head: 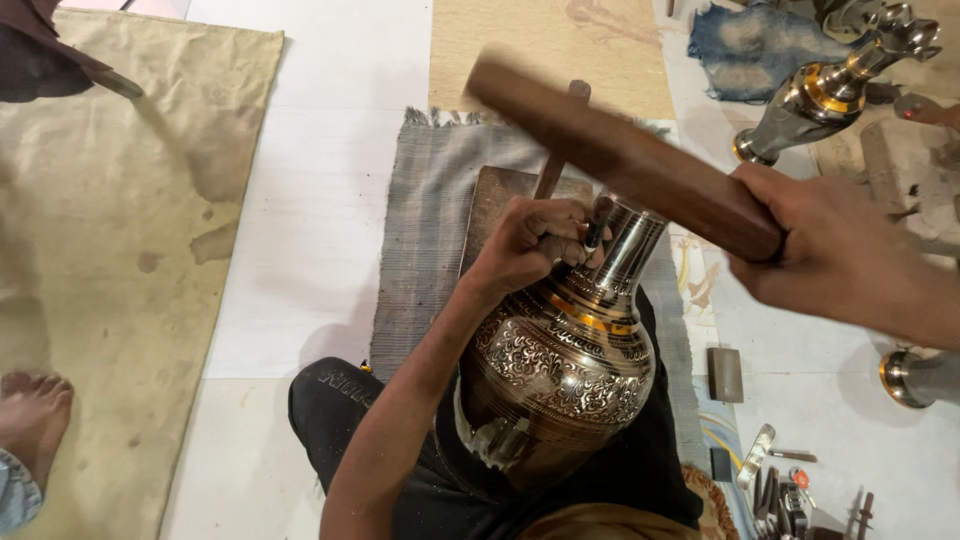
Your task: The person sits on the floor and uses a wooden mallet to hammer a metal chisel placed on the neck of a decorative metal vessel. The person repeatedly strikes the chisel to shape or finish the vessel's neck area.
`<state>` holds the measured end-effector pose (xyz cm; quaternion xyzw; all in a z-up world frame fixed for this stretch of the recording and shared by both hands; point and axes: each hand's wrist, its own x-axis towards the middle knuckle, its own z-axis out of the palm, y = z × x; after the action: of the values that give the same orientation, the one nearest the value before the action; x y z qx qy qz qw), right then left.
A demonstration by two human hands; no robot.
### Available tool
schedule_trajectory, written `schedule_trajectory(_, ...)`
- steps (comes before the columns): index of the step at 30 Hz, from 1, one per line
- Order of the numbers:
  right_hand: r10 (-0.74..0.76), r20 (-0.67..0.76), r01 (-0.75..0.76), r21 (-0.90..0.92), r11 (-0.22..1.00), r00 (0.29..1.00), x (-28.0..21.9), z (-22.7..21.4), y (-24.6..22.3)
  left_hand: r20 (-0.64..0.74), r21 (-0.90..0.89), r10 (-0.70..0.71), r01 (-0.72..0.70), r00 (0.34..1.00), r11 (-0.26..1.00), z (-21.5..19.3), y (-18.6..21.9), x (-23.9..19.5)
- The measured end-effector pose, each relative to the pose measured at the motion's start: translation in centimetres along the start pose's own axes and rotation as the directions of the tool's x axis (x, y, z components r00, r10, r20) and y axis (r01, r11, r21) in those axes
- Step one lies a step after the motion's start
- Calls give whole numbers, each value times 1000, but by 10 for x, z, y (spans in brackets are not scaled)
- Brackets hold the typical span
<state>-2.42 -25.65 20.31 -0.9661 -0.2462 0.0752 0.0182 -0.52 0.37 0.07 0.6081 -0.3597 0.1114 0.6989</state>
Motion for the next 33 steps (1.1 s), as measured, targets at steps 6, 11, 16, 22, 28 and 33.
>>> schedule_trajectory(6, 68, 54, -70, 42, 997, 996, -2, -3, -13, 9, -37, 4, -3, 1000, 999, 1, -1, 3)
schedule_trajectory(11, 66, 46, -66, 0, 998, 997, -3, -16, -13, -5, 119, 19, -18, 1000, 993, 2, -3, 7)
schedule_trajectory(16, -27, 18, 26, 20, 999, 999, -5, -22, -17, 11, 104, 93, -93, 996, 990, 2, -3, 7)
schedule_trajectory(22, 86, 94, -81, -57, 995, 992, -5, -27, -19, 2, -61, 38, -38, 999, 997, 3, -2, 3)
schedule_trajectory(28, 6, -180, 51, 311, 949, 984, -17, 31, 22, -180, -229, -181, 137, 967, 964, -3, -6, 3)
schedule_trajectory(33, 492, -163, -84, 894, 441, 855, -59, 197, 25, -322, -308, -208, 105, 924, 946, -11, 8, -1)
